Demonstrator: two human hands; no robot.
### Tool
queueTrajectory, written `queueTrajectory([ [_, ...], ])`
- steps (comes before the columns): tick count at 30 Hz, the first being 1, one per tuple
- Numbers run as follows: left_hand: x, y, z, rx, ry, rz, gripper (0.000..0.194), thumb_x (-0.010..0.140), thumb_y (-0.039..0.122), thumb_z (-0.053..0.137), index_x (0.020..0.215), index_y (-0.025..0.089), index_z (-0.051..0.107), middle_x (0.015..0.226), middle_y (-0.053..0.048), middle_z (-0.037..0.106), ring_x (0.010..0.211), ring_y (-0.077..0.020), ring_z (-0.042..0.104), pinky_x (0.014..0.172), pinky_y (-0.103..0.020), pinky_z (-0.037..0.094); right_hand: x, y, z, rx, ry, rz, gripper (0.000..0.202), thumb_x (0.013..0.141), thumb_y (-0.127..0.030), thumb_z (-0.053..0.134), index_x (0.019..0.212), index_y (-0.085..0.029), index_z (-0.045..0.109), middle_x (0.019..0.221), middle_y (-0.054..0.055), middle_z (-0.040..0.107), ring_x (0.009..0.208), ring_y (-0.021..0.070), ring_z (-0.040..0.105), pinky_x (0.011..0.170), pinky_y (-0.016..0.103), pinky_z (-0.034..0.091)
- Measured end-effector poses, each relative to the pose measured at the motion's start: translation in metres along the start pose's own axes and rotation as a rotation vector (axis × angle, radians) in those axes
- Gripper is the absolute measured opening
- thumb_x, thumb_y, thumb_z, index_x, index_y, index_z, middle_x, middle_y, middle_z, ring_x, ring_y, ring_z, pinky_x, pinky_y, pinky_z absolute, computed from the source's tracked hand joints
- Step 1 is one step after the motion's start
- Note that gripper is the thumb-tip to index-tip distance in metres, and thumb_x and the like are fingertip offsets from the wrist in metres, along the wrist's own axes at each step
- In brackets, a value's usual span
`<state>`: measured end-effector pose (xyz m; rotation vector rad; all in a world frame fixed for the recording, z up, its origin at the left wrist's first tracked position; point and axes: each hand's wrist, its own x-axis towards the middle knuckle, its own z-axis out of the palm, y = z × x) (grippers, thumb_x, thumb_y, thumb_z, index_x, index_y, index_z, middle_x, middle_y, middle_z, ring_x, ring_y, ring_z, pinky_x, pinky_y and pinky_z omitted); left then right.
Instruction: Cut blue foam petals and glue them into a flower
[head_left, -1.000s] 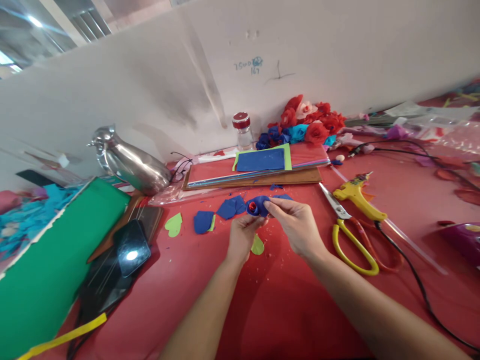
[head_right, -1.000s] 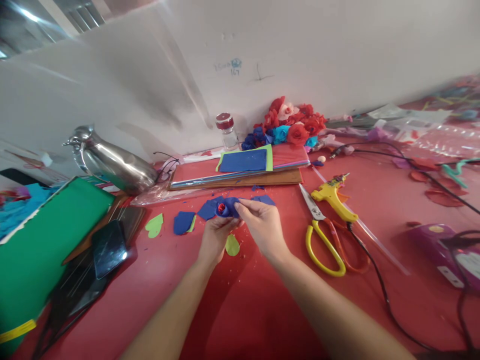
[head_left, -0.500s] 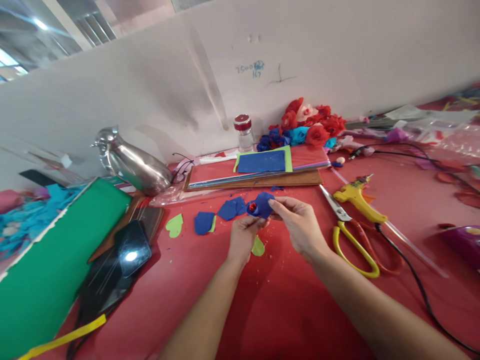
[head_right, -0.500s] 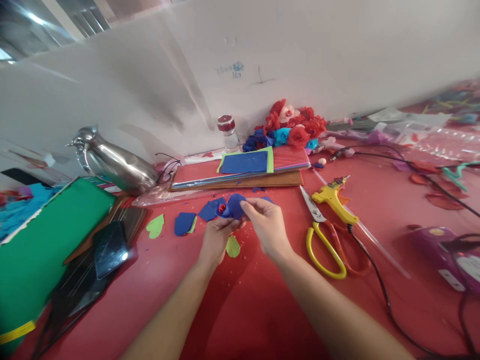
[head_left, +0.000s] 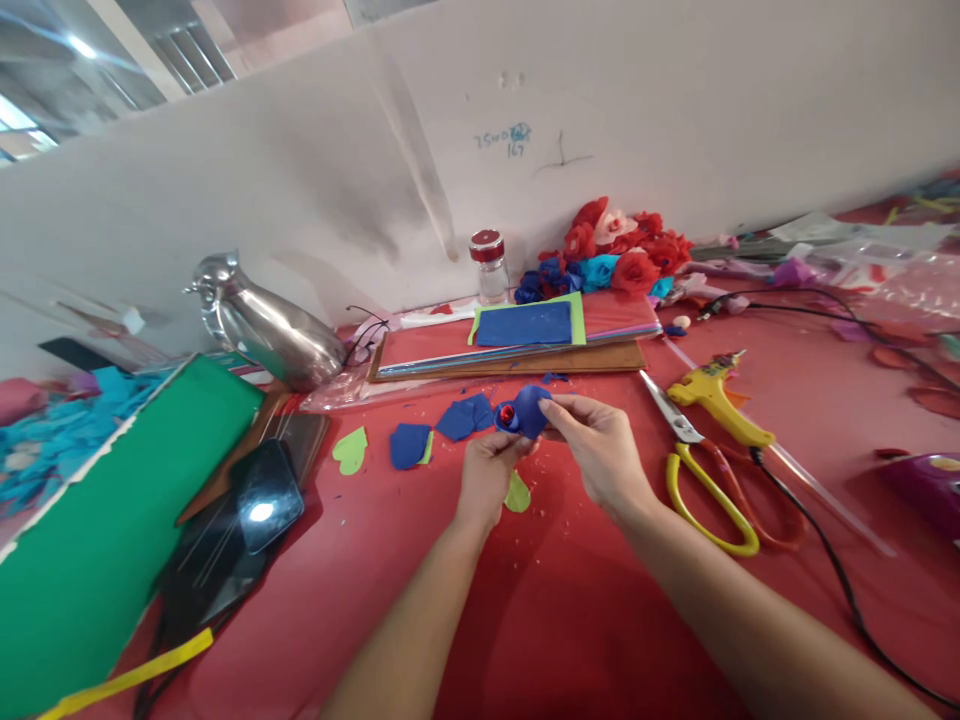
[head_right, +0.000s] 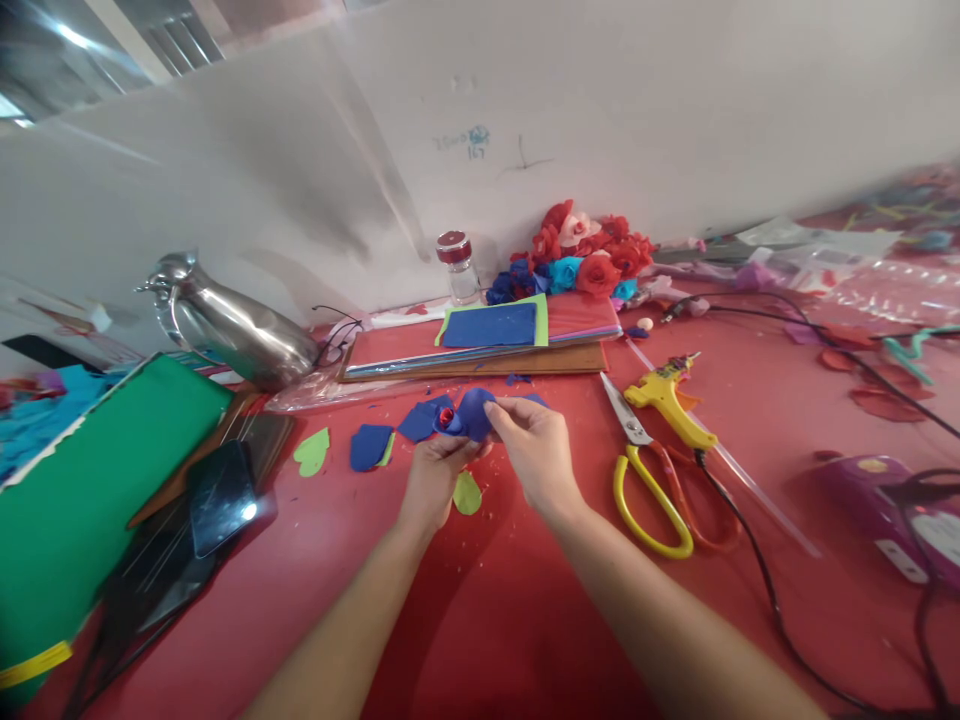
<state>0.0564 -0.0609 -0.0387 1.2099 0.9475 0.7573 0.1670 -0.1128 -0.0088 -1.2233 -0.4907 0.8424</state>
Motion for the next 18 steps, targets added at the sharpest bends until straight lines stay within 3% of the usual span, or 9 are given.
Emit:
queueTrajectory([
  [13,0.0014,-0.0017,0.0022,-0.021,-0.011,-0.019,0.024,0.056,0.039,0.076,0.060,0.016,0.070,0.057,0.000,0.061,0.064,-0.0136,0.052,0.072,-0.029,0.040,-0.0047,0.0029,0.0022,-0.028,-0.111,-0.034,0.025,0.072,-0.039,0.069,0.080,-0.016,0.072,0.066,0.002,0.069,0.057,0.0146,0.060,0.064,0.031,0.051],
  [18,0.0008,0.0021,0.0011,-0.048,0.001,-0.022,0.023,0.057,0.038,0.076,0.059,0.016,0.070,0.059,0.000,0.063,0.065,-0.0137,0.053,0.072,-0.029,0.040,-0.0083,-0.0014,0.0019,-0.067,-0.101,-0.063,0.025,0.072,-0.037,0.065,0.083,-0.016,0.071,0.078,0.005,0.072,0.069,0.0174,0.064,0.070,0.032,0.051],
])
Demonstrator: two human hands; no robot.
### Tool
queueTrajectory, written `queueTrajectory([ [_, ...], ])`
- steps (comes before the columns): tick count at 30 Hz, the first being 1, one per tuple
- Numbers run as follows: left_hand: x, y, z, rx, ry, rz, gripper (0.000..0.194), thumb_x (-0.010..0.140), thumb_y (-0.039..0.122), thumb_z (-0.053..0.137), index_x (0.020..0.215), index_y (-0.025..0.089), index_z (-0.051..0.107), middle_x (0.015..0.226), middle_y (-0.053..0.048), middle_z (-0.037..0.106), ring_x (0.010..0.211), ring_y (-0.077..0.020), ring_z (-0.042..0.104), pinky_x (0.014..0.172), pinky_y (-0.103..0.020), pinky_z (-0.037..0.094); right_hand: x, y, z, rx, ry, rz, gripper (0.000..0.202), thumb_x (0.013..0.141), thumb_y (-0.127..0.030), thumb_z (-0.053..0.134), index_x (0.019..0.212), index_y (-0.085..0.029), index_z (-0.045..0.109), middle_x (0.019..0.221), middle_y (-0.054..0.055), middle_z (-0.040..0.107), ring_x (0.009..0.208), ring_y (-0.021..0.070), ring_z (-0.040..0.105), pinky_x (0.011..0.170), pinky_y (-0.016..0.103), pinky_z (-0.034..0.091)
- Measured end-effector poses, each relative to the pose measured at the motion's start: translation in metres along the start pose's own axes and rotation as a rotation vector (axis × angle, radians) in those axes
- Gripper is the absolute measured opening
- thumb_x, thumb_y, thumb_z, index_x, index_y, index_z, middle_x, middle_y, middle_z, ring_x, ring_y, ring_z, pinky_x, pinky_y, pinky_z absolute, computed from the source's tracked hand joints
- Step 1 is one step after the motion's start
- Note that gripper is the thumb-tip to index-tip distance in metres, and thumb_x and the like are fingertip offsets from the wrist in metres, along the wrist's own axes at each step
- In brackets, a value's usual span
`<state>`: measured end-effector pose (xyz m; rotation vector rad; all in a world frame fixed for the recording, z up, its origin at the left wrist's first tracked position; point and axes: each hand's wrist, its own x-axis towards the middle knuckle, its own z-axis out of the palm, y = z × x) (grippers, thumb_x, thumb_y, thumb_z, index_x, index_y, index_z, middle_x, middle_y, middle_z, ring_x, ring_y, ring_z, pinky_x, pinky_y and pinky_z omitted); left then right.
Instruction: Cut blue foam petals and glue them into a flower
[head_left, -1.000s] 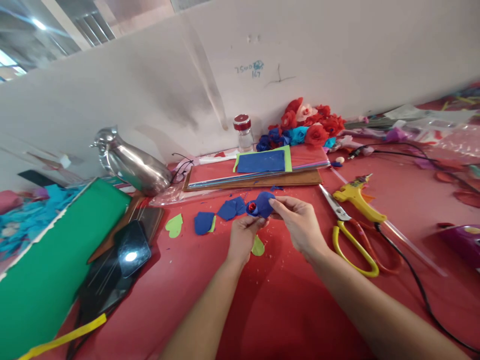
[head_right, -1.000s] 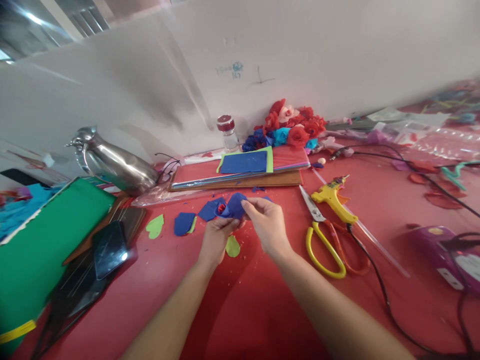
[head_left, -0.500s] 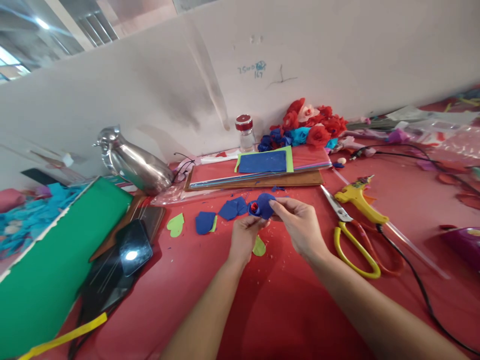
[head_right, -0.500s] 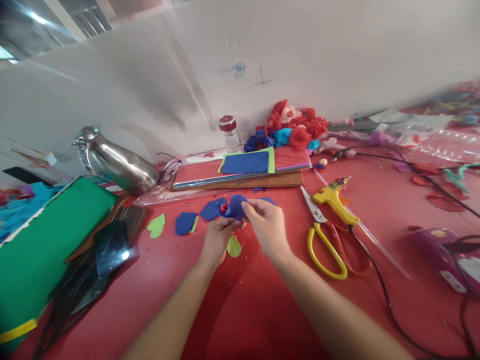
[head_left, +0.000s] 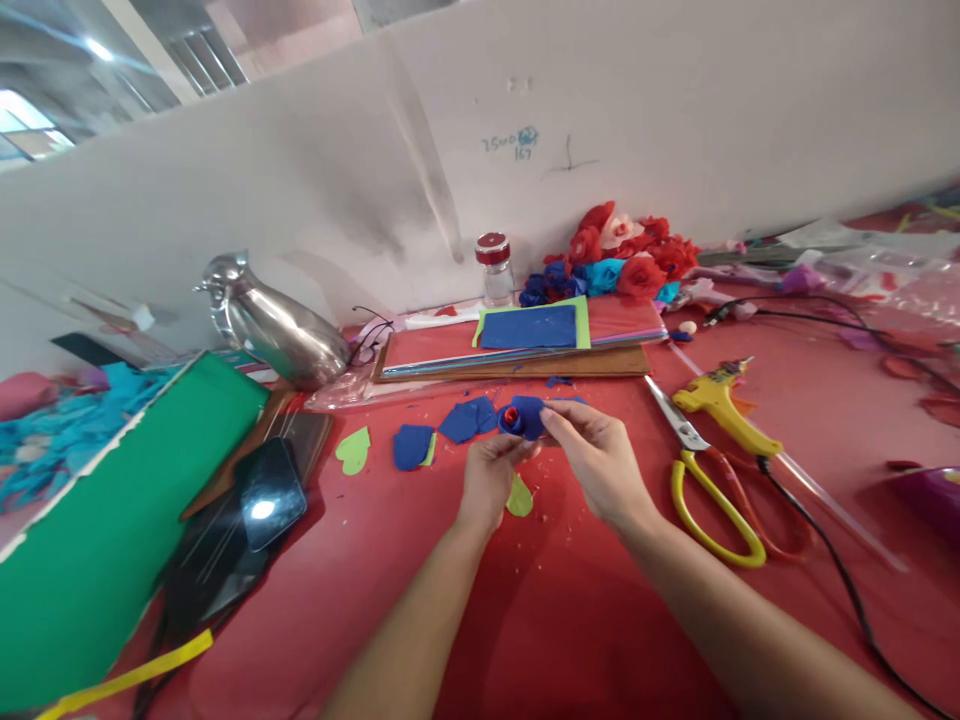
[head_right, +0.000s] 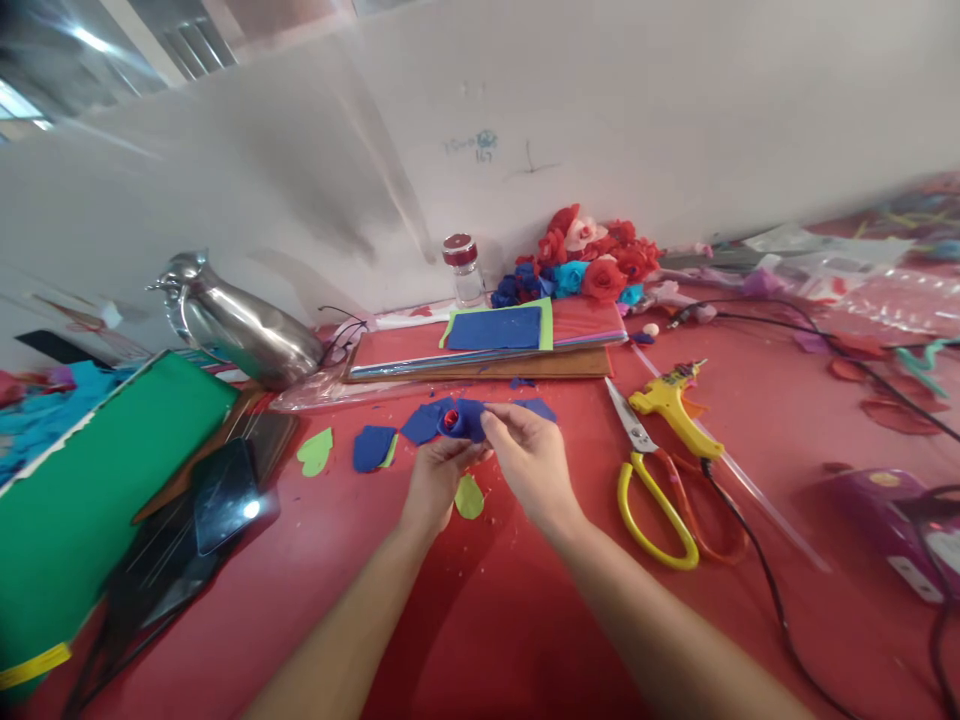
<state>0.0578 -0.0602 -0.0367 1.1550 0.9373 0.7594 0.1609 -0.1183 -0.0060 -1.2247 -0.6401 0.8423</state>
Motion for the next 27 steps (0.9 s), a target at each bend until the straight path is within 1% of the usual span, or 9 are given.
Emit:
queueTrajectory([
  [2,-0.0001,0.0023,-0.0011,-0.004,0.006,0.014,0.023,0.058,0.037,0.075,0.058,0.016,0.069,0.059,-0.001,0.063,0.065,-0.0135,0.053,0.071,-0.028,0.040,-0.0004,-0.0018,-0.0004,-0.004,0.010,0.007,0.024,0.070,-0.034,0.062,0.085,-0.017,0.072,0.082,0.005,0.073,0.074,0.0184,0.065,0.069,0.031,0.051],
  [5,0.0001,0.0040,-0.0024,0.003,0.024,0.039,0.021,0.061,0.035,0.073,0.057,0.015,0.068,0.059,-0.001,0.062,0.063,-0.0129,0.052,0.070,-0.028,0.040,0.0007,-0.0026,-0.0007,-0.020,-0.005,0.038,0.026,0.068,-0.032,0.059,0.084,-0.017,0.072,0.080,0.005,0.072,0.076,0.0184,0.064,0.064,0.029,0.050],
  [7,0.0003,0.0036,-0.0025,-0.005,0.029,0.046,0.020,0.061,0.034,0.073,0.057,0.015,0.069,0.059,-0.001,0.063,0.063,-0.0128,0.052,0.070,-0.028,0.041,0.0021,-0.0017,-0.0003,-0.059,-0.015,0.052,0.025,0.067,-0.031,0.058,0.083,-0.018,0.073,0.077,0.004,0.071,0.072,0.0167,0.062,0.059,0.026,0.048],
  [11,-0.0004,0.0020,-0.0013,-0.077,-0.022,0.057,0.020,0.059,0.035,0.073,0.061,0.015,0.071,0.062,-0.003,0.065,0.064,-0.0140,0.053,0.073,-0.030,0.042,0.0038,0.0010,0.0008,-0.112,-0.066,0.069,0.024,0.065,-0.030,0.060,0.081,-0.017,0.073,0.068,0.003,0.069,0.059,0.0129,0.055,0.050,0.024,0.041],
  [15,-0.0013,0.0031,-0.0007,-0.062,-0.021,0.082,0.018,0.060,0.034,0.072,0.059,0.016,0.072,0.061,-0.002,0.065,0.063,-0.0141,0.052,0.072,-0.029,0.043,0.0044,0.0022,0.0005,-0.074,-0.124,0.103,0.024,0.066,-0.033,0.062,0.080,-0.017,0.073,0.064,0.003,0.068,0.059,0.0136,0.057,0.051,0.024,0.040],
  [18,-0.0009,0.0041,-0.0007,-0.053,-0.006,0.090,0.018,0.060,0.034,0.071,0.057,0.016,0.071,0.059,-0.002,0.065,0.063,-0.0144,0.052,0.071,-0.029,0.043,0.0053,0.0034,-0.0005,-0.088,-0.135,0.108,0.023,0.064,-0.033,0.064,0.078,-0.017,0.073,0.062,0.003,0.066,0.060,0.0139,0.056,0.050,0.024,0.038],
  [22,0.0000,0.0038,-0.0008,-0.019,-0.015,0.113,0.020,0.061,0.035,0.070,0.059,0.015,0.072,0.058,-0.001,0.063,0.063,-0.0136,0.051,0.070,-0.028,0.042,0.0060,0.0055,-0.0013,-0.091,-0.151,0.123,0.020,0.062,-0.032,0.067,0.072,-0.016,0.072,0.058,0.001,0.063,0.055,0.0119,0.051,0.048,0.023,0.034],
  [27,0.0005,0.0015,-0.0024,0.026,-0.055,0.122,0.021,0.065,0.036,0.066,0.062,0.016,0.073,0.059,-0.001,0.063,0.063,-0.0139,0.052,0.071,-0.028,0.042,0.0055,0.0060,-0.0013,-0.124,-0.165,0.123,0.017,0.062,-0.029,0.065,0.071,-0.017,0.071,0.054,-0.003,0.057,0.051,0.0093,0.042,0.049,0.023,0.031],
])
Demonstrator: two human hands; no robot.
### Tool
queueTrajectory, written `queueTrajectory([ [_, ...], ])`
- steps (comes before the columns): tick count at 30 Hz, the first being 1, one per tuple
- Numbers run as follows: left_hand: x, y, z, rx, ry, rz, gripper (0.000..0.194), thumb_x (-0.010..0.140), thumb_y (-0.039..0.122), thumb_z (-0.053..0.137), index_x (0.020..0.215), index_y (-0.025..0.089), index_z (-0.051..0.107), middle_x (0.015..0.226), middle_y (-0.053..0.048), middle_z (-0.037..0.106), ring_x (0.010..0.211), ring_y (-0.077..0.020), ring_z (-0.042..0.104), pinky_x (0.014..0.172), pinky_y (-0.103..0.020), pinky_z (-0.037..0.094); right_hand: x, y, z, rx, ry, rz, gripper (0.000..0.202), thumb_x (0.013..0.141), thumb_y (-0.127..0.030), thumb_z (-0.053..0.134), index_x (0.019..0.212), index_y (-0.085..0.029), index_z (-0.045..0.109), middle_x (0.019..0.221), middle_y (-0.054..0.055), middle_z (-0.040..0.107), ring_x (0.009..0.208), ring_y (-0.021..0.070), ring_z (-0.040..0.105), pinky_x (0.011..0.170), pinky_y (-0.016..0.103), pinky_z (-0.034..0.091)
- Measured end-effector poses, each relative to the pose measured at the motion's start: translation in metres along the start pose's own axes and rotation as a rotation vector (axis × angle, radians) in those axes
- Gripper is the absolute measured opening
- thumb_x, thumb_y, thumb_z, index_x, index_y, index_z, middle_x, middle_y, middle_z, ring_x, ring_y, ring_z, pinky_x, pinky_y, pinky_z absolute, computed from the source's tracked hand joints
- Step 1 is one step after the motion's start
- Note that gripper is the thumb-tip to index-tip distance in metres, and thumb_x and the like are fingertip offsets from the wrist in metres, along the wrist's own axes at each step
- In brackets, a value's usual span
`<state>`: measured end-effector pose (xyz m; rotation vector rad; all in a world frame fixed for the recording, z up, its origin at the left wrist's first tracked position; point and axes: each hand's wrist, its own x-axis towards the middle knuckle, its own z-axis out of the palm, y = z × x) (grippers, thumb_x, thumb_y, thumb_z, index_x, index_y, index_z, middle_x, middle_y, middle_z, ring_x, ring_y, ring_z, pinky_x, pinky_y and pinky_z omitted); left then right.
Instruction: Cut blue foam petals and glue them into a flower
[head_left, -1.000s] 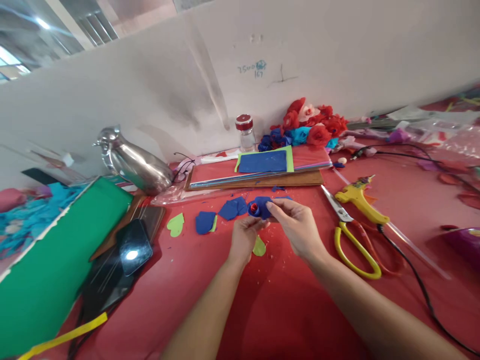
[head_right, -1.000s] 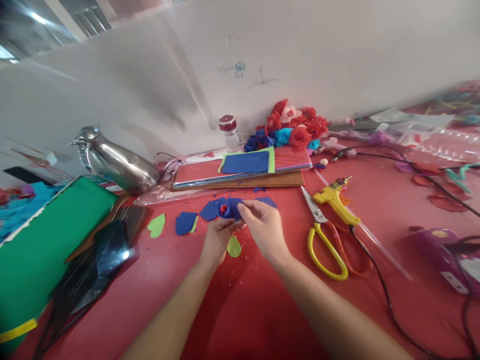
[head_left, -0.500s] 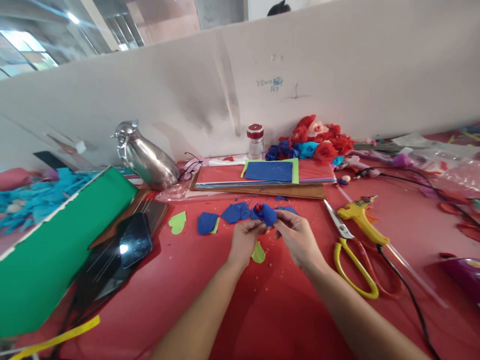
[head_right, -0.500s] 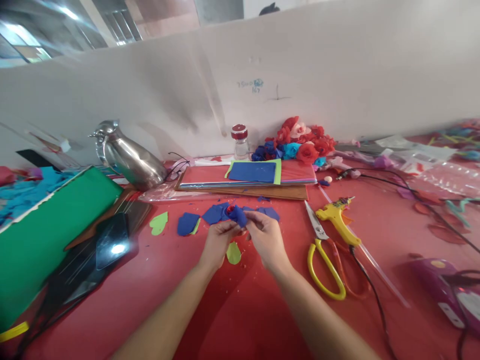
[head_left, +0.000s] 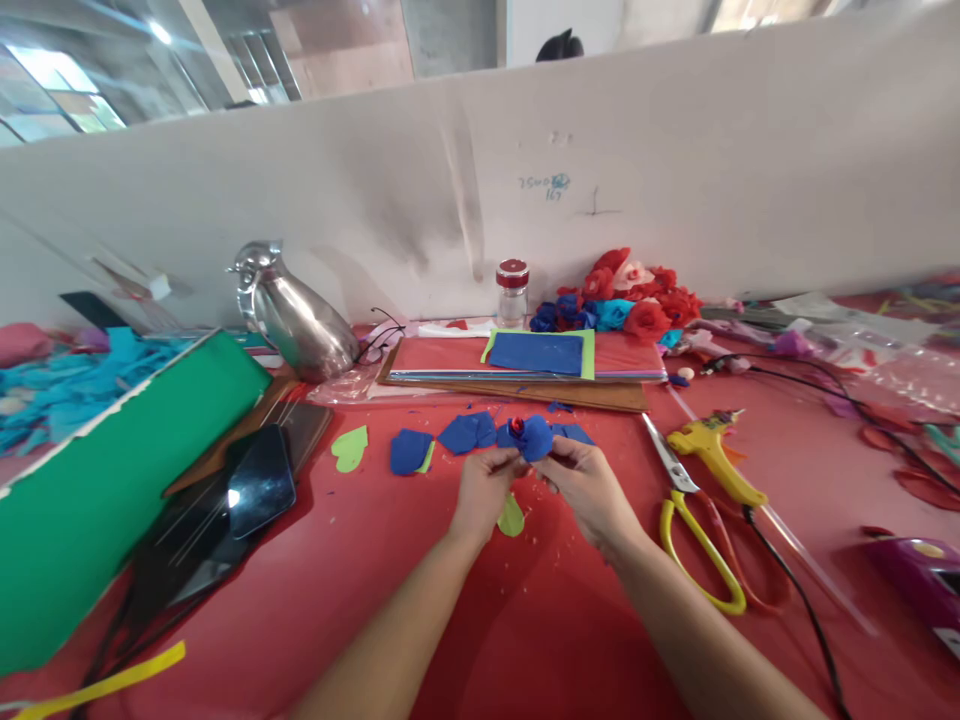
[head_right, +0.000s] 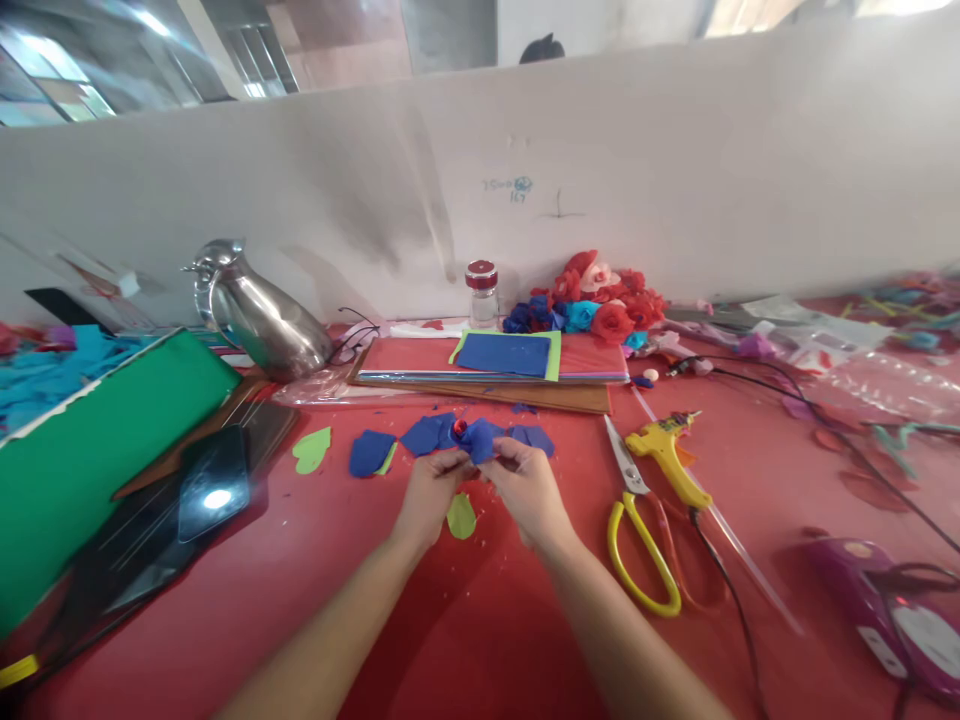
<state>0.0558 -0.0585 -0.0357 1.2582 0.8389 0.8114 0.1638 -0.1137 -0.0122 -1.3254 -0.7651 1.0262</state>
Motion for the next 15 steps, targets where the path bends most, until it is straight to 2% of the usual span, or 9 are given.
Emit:
queueTrajectory([
  [7,0.0005,-0.0055,-0.0031,0.055,0.002,0.005,0.016,0.066,0.026,0.061,0.067,0.016,0.073,0.063,-0.002,0.066,0.066,-0.0155,0.057,0.073,-0.029,0.045,0.0024,-0.0001,-0.0017,0.001,-0.024,-0.036,0.014,0.061,-0.027,0.065,0.069,-0.018,0.070,0.057,-0.003,0.057,0.055,0.0105,0.044,0.054,0.024,0.034],
  [11,0.0013,-0.0075,-0.0026,0.022,-0.025,0.019,0.020,0.068,0.034,0.064,0.069,0.016,0.074,0.067,-0.003,0.068,0.069,-0.0166,0.058,0.076,-0.031,0.046,0.0037,-0.0020,-0.0025,0.014,-0.035,-0.034,0.013,0.060,-0.029,0.068,0.065,-0.018,0.069,0.052,-0.004,0.052,0.054,0.0107,0.045,0.055,0.025,0.037],
  [15,0.0018,-0.0072,-0.0018,0.001,-0.024,0.028,0.024,0.068,0.039,0.067,0.071,0.016,0.074,0.069,-0.003,0.069,0.069,-0.0162,0.059,0.077,-0.032,0.047,0.0038,-0.0051,-0.0038,0.008,-0.060,-0.031,0.014,0.060,-0.029,0.069,0.068,-0.018,0.069,0.057,-0.002,0.059,0.055,0.0120,0.050,0.056,0.026,0.040],
])
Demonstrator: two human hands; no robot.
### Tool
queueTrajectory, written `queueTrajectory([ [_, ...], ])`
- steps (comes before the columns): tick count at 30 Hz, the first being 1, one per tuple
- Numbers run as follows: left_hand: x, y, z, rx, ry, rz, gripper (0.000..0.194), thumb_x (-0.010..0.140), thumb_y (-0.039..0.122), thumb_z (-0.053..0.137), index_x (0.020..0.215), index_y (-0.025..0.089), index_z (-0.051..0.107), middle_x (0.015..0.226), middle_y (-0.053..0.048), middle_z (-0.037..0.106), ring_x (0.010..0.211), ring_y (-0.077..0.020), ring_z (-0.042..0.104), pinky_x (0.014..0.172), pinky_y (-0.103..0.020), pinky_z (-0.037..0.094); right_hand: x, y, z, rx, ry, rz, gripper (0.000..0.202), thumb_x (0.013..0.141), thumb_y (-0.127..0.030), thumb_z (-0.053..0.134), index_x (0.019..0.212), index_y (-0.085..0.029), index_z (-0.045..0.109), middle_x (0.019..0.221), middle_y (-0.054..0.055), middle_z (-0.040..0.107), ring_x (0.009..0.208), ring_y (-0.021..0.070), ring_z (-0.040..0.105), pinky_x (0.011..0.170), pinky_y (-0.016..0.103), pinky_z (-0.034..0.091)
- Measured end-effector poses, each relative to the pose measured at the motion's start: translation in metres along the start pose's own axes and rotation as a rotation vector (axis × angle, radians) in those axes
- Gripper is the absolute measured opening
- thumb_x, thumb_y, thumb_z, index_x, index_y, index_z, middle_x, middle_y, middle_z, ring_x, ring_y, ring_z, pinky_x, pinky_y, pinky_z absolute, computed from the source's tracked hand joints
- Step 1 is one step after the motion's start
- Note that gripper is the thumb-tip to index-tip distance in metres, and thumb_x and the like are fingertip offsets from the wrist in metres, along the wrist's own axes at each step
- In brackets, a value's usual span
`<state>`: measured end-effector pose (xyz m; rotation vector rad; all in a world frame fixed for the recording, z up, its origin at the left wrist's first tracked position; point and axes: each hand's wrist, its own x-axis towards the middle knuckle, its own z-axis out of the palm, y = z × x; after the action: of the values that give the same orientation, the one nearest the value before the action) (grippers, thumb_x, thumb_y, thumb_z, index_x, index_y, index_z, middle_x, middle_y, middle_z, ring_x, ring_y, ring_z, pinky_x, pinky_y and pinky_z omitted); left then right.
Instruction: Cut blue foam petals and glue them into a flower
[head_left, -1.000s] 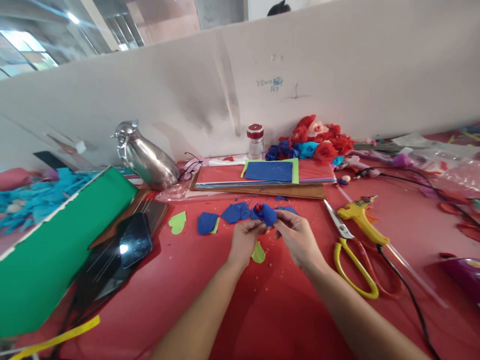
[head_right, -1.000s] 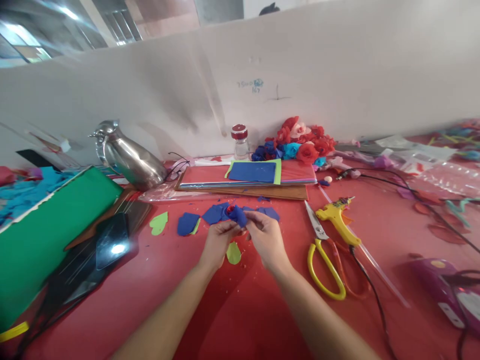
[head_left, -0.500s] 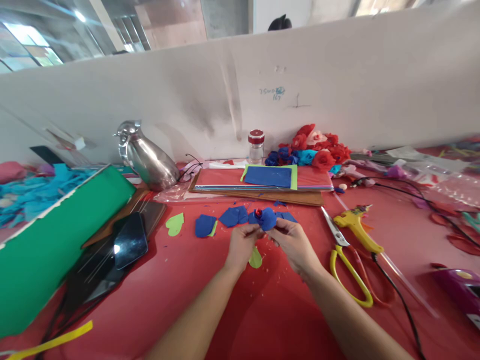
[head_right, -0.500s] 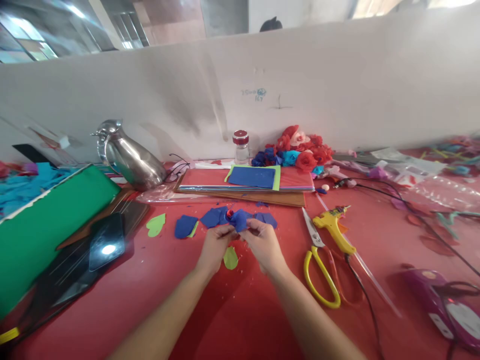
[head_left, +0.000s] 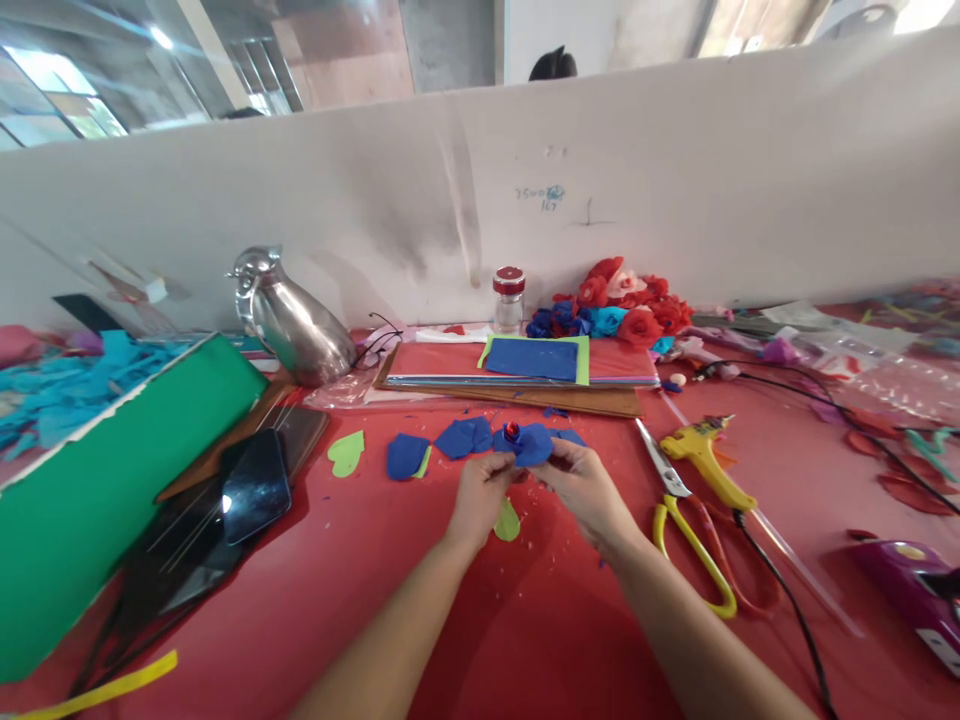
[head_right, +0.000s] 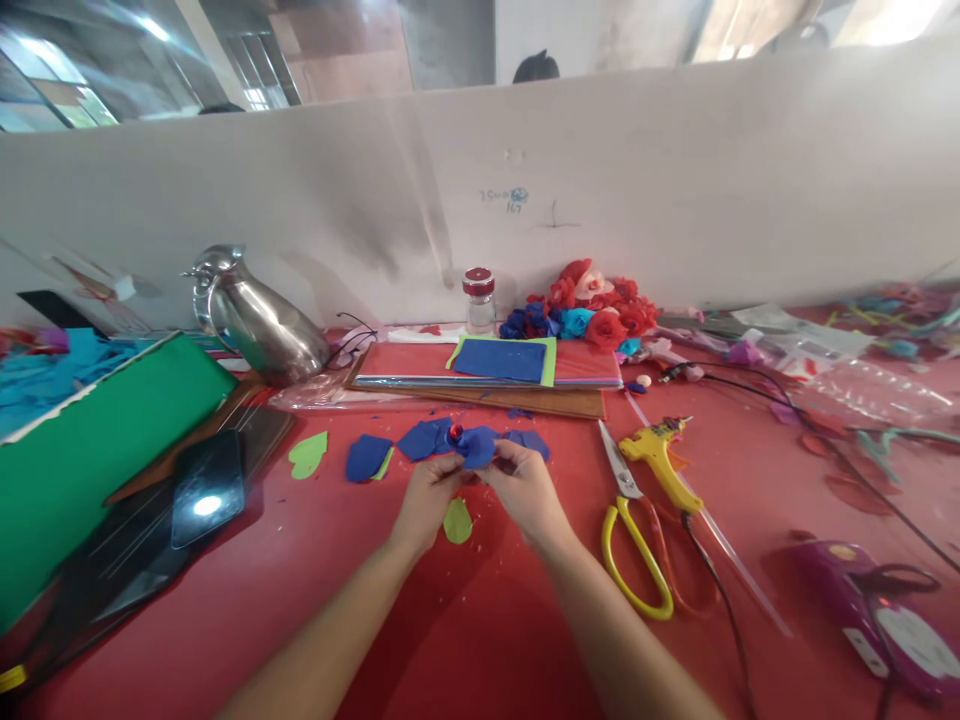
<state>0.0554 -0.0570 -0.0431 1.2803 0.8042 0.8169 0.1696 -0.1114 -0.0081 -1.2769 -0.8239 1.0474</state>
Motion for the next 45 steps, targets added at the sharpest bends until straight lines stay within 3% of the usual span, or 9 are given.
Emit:
queueTrajectory([
  [8,0.000,0.002,0.002,-0.104,0.015,-0.032,0.025,0.065,0.040,0.070,0.071,0.016,0.072,0.068,-0.004,0.069,0.064,-0.0156,0.061,0.074,-0.032,0.049,0.002,-0.001,-0.006,0.064,0.036,-0.081,0.019,0.062,-0.028,0.070,0.079,-0.020,0.070,0.068,0.001,0.068,0.060,0.0146,0.057,0.062,0.029,0.047],
  [16,-0.002,0.007,0.003,-0.114,-0.060,-0.027,0.030,0.068,0.045,0.069,0.070,0.015,0.071,0.069,-0.004,0.069,0.068,-0.0167,0.062,0.074,-0.034,0.050,0.001,-0.004,-0.008,0.055,-0.039,-0.122,0.028,0.069,-0.033,0.069,0.094,-0.023,0.068,0.075,0.002,0.069,0.068,0.0169,0.062,0.064,0.031,0.051],
  [25,-0.002,0.006,0.004,-0.081,-0.082,-0.046,0.033,0.069,0.047,0.067,0.076,0.016,0.072,0.073,-0.005,0.071,0.072,-0.0185,0.063,0.076,-0.034,0.050,0.003,0.000,-0.008,0.047,-0.001,-0.137,0.022,0.066,-0.038,0.072,0.078,-0.021,0.065,0.065,0.000,0.064,0.060,0.0141,0.058,0.058,0.028,0.049],
  [33,-0.002,0.005,0.003,-0.059,-0.070,-0.039,0.029,0.069,0.044,0.068,0.075,0.015,0.073,0.073,-0.006,0.071,0.071,-0.0178,0.063,0.081,-0.037,0.049,0.003,0.001,-0.009,0.053,-0.039,-0.124,0.026,0.068,-0.042,0.070,0.078,-0.021,0.061,0.062,-0.002,0.062,0.056,0.0135,0.057,0.057,0.029,0.049],
  [45,-0.001,-0.003,0.000,0.011,-0.073,0.017,0.024,0.070,0.040,0.066,0.069,0.017,0.071,0.068,-0.003,0.066,0.069,-0.0160,0.056,0.075,-0.031,0.045,0.001,0.002,-0.003,0.061,-0.015,-0.113,0.022,0.065,-0.037,0.071,0.075,-0.022,0.060,0.060,-0.002,0.062,0.054,0.0133,0.055,0.054,0.026,0.047],
])
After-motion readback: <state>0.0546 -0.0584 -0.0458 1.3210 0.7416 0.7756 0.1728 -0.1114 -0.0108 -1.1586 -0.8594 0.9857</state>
